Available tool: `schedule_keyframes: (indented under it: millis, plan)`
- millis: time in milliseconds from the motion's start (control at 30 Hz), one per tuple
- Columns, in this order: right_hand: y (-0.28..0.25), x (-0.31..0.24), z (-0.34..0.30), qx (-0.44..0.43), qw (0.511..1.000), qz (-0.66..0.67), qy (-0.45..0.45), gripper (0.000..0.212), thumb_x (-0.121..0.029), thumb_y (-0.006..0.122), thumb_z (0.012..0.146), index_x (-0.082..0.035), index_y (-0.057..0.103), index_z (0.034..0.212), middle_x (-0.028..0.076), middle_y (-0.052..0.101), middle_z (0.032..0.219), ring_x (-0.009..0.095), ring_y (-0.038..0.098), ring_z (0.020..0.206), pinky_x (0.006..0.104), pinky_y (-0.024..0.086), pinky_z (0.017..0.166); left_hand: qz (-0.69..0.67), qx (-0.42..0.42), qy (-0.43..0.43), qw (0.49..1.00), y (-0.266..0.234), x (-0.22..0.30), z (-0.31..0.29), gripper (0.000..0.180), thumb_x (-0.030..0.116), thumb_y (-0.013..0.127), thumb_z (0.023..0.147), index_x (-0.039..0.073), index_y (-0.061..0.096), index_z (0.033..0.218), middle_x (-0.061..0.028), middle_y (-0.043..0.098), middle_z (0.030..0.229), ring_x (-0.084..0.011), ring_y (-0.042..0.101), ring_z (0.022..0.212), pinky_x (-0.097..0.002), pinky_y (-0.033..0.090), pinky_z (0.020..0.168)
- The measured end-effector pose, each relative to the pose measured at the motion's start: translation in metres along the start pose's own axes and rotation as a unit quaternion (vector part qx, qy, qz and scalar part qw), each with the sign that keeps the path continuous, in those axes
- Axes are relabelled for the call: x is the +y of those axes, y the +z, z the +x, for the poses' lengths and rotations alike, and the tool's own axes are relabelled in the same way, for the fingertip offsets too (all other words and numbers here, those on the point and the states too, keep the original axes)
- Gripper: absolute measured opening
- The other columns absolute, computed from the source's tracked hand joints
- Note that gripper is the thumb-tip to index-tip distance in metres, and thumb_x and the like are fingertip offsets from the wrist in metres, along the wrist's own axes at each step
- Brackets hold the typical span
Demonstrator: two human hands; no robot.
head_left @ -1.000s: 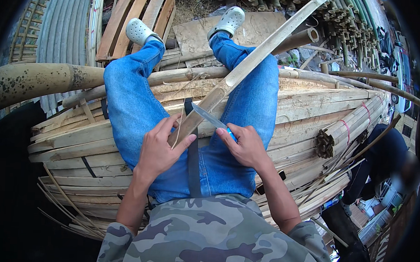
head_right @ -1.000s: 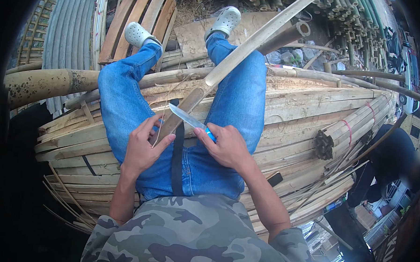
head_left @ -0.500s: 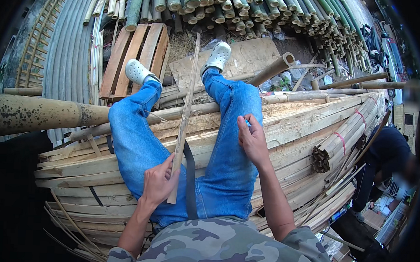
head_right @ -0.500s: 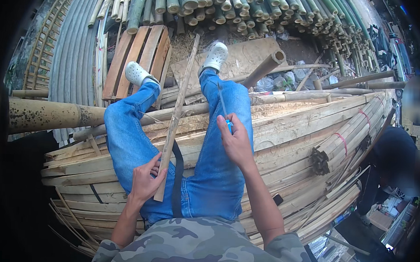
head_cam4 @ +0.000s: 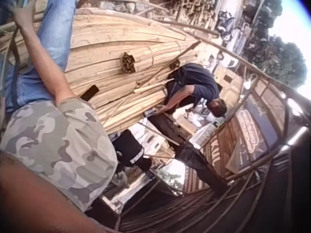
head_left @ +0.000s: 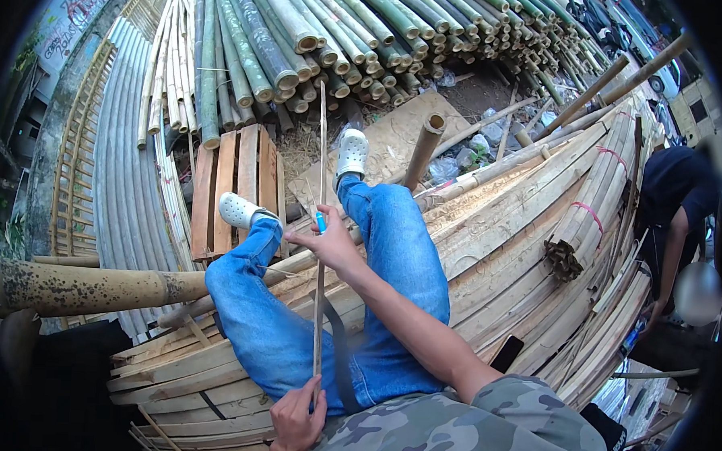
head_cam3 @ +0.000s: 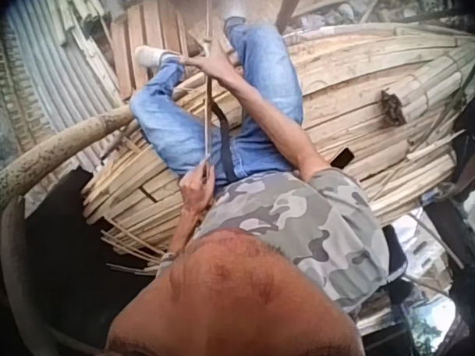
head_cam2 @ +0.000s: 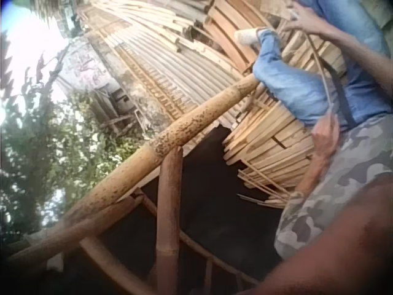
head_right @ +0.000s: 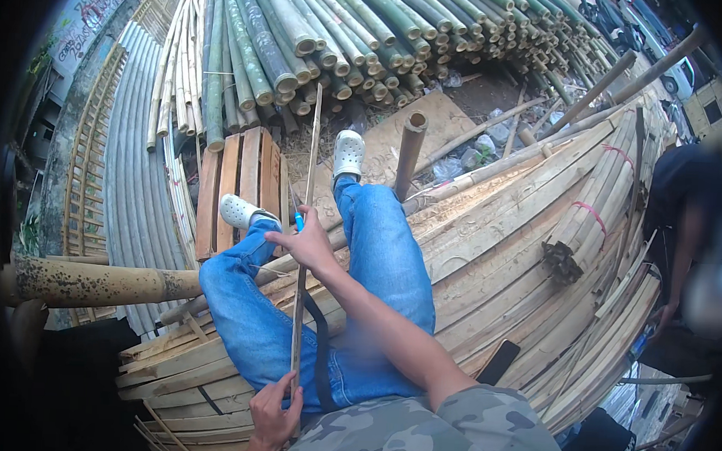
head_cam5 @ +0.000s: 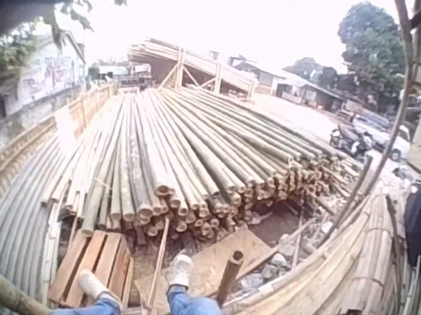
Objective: Scraping or whittling a bamboo stick with a small utility knife.
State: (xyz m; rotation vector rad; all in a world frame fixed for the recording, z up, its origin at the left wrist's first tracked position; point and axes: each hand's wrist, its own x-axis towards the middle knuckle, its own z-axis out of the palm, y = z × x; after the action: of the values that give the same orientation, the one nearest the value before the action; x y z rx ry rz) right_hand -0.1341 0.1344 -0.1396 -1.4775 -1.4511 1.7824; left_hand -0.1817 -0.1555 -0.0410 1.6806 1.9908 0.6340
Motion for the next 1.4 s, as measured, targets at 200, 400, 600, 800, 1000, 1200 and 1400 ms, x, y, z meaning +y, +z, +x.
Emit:
schedule_keyframes:
  millis: [200, 400, 600, 800, 1000, 1200, 1400]
  plan:
    - [-0.025, 0.009, -0.021, 0.112, 0.981, -0.081, -0.135, 0.075, -0.03, 0.084, 0.073, 0.001, 0.046, 0.129, 0.014, 0.059, 0.104, 0.023, 0.061, 0.103, 0.0362, 0.05, 0.086, 0.002, 0.006, 0.097, 0.995, -0.005, -0.011, -0.028, 0.026, 0.0, 0.074, 0.08, -0.002, 0.067, 0.105, -0.0102, 0.058, 0.067, -0.0286, 0.058, 0.059, -0.0399, 0.046, 0.055]
    - [-0.053, -0.025, -0.066, 0.155, 0.96, -0.018, -0.231, 0.055, -0.019, 0.08, 0.078, 0.0, 0.052, 0.121, 0.012, 0.058, 0.1, 0.019, 0.059, 0.09, 0.032, 0.05, 0.075, 0.003, 0.053, 0.209, 0.977, -0.022, -0.004, -0.011, 0.027, -0.005, 0.073, 0.079, -0.005, 0.069, 0.106, -0.0155, 0.071, 0.087, -0.0263, 0.067, 0.07, -0.0352, 0.052, 0.063]
    - [-0.09, -0.034, -0.092, 0.223, 0.926, -0.113, -0.284, 0.048, -0.013, 0.074, 0.08, -0.001, 0.051, 0.12, 0.017, 0.056, 0.105, 0.03, 0.06, 0.095, 0.0391, 0.048, 0.084, 0.051, 0.039, 0.255, 0.965, -0.01, -0.044, -0.001, 0.032, -0.001, 0.073, 0.07, 0.004, 0.07, 0.102, -0.01, 0.073, 0.089, -0.021, 0.067, 0.064, -0.0312, 0.051, 0.058]
    - [-0.095, 0.015, -0.064, 0.24, 0.923, -0.138, -0.269, 0.042, -0.008, 0.074, 0.079, 0.0, 0.055, 0.115, 0.016, 0.059, 0.109, 0.031, 0.061, 0.102, 0.0368, 0.048, 0.089, 0.058, 0.001, 0.184, 0.981, 0.011, -0.076, 0.017, 0.038, 0.001, 0.076, 0.07, 0.005, 0.067, 0.106, -0.0096, 0.066, 0.099, -0.027, 0.059, 0.087, -0.0412, 0.048, 0.08]
    - [-0.098, 0.026, -0.047, 0.245, 0.93, -0.093, -0.258, 0.034, -0.011, 0.073, 0.081, 0.0, 0.059, 0.109, 0.016, 0.061, 0.104, 0.028, 0.062, 0.099, 0.0359, 0.048, 0.087, 0.048, 0.025, 0.049, 0.997, 0.011, -0.051, 0.055, 0.055, 0.014, 0.08, 0.073, 0.005, 0.059, 0.123, -0.0161, 0.059, 0.115, -0.0316, 0.058, 0.098, -0.0424, 0.047, 0.084]
    - [-0.097, 0.023, -0.055, 0.268, 0.918, -0.08, -0.28, 0.024, -0.017, 0.068, 0.091, -0.001, 0.061, 0.108, 0.01, 0.063, 0.096, 0.018, 0.061, 0.089, 0.0307, 0.048, 0.08, -0.017, -0.028, -0.005, 0.999, 0.038, -0.046, 0.082, 0.045, 0.015, 0.076, 0.08, 0.002, 0.06, 0.12, -0.0163, 0.065, 0.091, -0.0355, 0.064, 0.08, -0.0431, 0.05, 0.07]
    - [-0.115, 0.012, -0.093, 0.211, 0.943, 0.059, -0.25, 0.022, -0.024, 0.053, 0.104, -0.004, 0.063, 0.108, -0.008, 0.047, 0.071, 0.0, 0.036, 0.06, 0.0198, 0.028, 0.052, -0.061, 0.024, 0.013, 0.998, 0.031, -0.045, 0.063, 0.04, 0.01, 0.08, 0.078, 0.0, 0.062, 0.112, -0.0165, 0.065, 0.086, -0.0358, 0.065, 0.071, -0.0423, 0.051, 0.061]
